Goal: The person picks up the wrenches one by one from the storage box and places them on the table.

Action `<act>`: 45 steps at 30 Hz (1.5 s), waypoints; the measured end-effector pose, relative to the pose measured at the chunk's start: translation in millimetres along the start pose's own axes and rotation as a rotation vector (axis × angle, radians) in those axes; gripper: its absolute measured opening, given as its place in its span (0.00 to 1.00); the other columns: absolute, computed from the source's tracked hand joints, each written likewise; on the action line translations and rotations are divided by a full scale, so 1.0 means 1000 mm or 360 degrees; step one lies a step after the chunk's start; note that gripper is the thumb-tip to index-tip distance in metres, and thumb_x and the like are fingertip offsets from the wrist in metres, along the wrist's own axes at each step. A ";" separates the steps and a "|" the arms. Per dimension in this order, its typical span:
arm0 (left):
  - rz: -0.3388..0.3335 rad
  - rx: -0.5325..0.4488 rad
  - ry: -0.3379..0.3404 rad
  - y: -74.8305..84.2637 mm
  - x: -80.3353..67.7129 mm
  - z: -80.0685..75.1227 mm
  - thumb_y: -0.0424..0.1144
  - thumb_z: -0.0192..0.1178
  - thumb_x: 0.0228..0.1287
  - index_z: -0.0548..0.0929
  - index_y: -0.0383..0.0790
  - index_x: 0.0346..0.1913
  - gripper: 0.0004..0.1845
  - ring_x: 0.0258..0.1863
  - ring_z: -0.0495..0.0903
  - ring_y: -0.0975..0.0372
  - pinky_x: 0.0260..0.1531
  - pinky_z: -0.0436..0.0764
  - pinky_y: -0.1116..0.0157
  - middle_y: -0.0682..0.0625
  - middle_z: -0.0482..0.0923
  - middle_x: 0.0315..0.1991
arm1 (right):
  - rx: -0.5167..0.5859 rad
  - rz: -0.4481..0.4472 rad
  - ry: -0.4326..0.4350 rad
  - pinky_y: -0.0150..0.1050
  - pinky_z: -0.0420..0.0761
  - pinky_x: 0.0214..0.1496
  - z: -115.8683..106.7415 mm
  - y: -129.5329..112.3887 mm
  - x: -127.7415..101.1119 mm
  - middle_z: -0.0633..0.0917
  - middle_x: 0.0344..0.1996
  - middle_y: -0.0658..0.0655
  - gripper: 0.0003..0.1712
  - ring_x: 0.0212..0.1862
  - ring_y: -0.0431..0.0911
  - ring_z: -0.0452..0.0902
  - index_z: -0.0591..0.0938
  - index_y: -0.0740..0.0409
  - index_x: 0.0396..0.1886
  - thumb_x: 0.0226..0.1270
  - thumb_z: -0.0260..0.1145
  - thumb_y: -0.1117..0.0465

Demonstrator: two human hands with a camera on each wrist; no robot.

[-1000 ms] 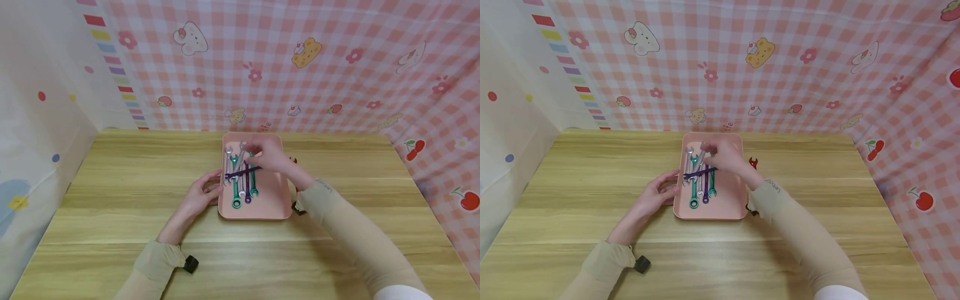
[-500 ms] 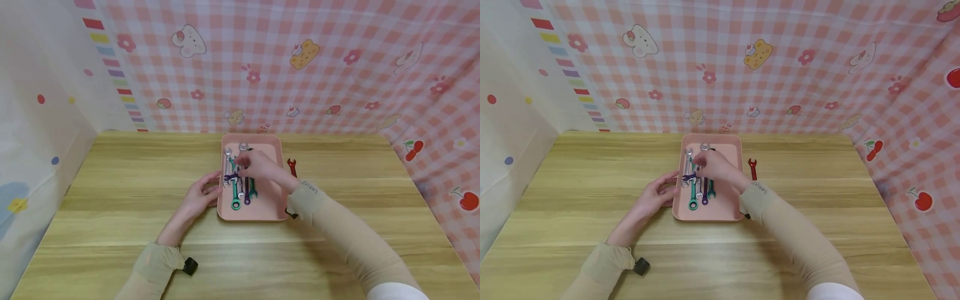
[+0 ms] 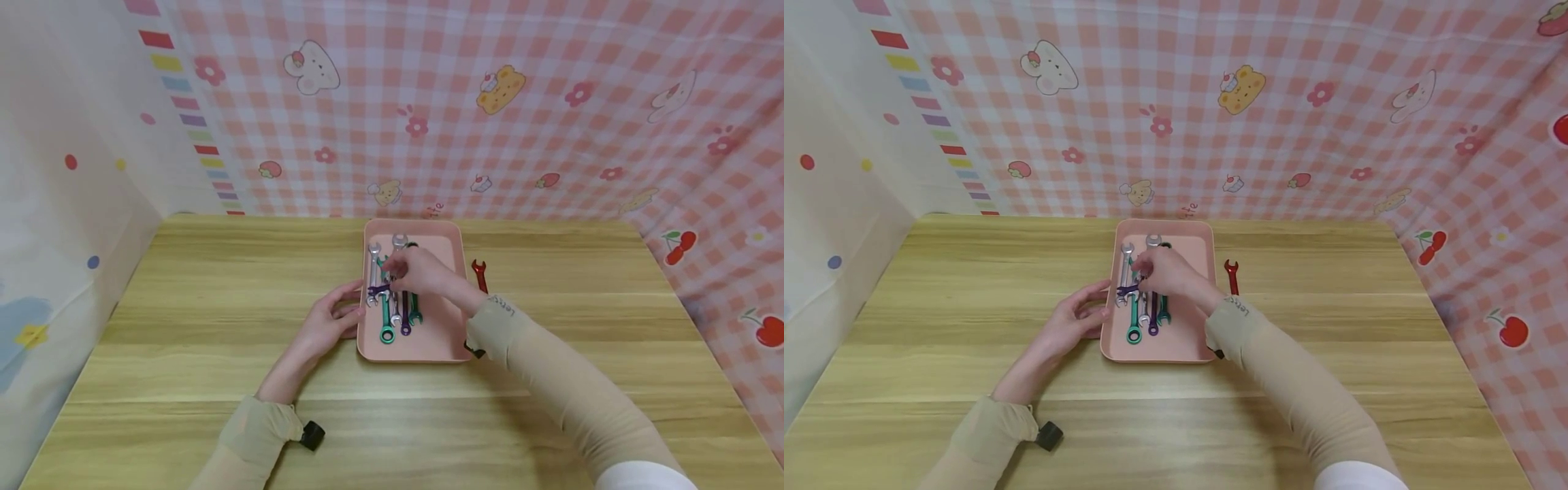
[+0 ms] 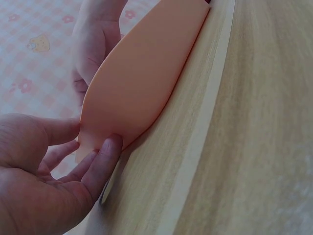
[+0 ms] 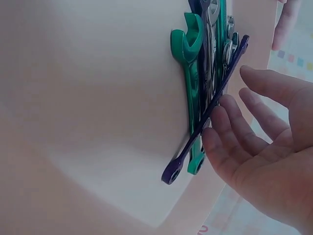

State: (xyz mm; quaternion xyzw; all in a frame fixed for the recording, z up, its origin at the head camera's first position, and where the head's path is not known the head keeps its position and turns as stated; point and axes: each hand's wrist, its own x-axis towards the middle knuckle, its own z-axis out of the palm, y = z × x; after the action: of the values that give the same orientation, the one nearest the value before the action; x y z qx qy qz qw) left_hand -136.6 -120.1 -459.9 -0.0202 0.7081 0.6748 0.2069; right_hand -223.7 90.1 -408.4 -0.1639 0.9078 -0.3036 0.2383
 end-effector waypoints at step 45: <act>0.0000 -0.0009 -0.0004 -0.001 0.001 0.000 0.26 0.55 0.77 0.63 0.42 0.81 0.33 0.74 0.73 0.38 0.58 0.92 0.57 0.33 0.64 0.78 | -0.0042 -0.0083 -0.0040 0.34 0.87 0.51 0.007 0.003 0.011 0.89 0.44 0.57 0.12 0.46 0.46 0.82 0.88 0.58 0.47 0.66 0.70 0.73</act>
State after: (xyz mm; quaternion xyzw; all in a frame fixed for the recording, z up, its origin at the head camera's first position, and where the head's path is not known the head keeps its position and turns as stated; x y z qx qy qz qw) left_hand -137.2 -120.2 -461.0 -0.0200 0.7060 0.6767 0.2078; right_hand -229.3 84.2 -419.2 -0.1943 0.9042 -0.2955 0.2394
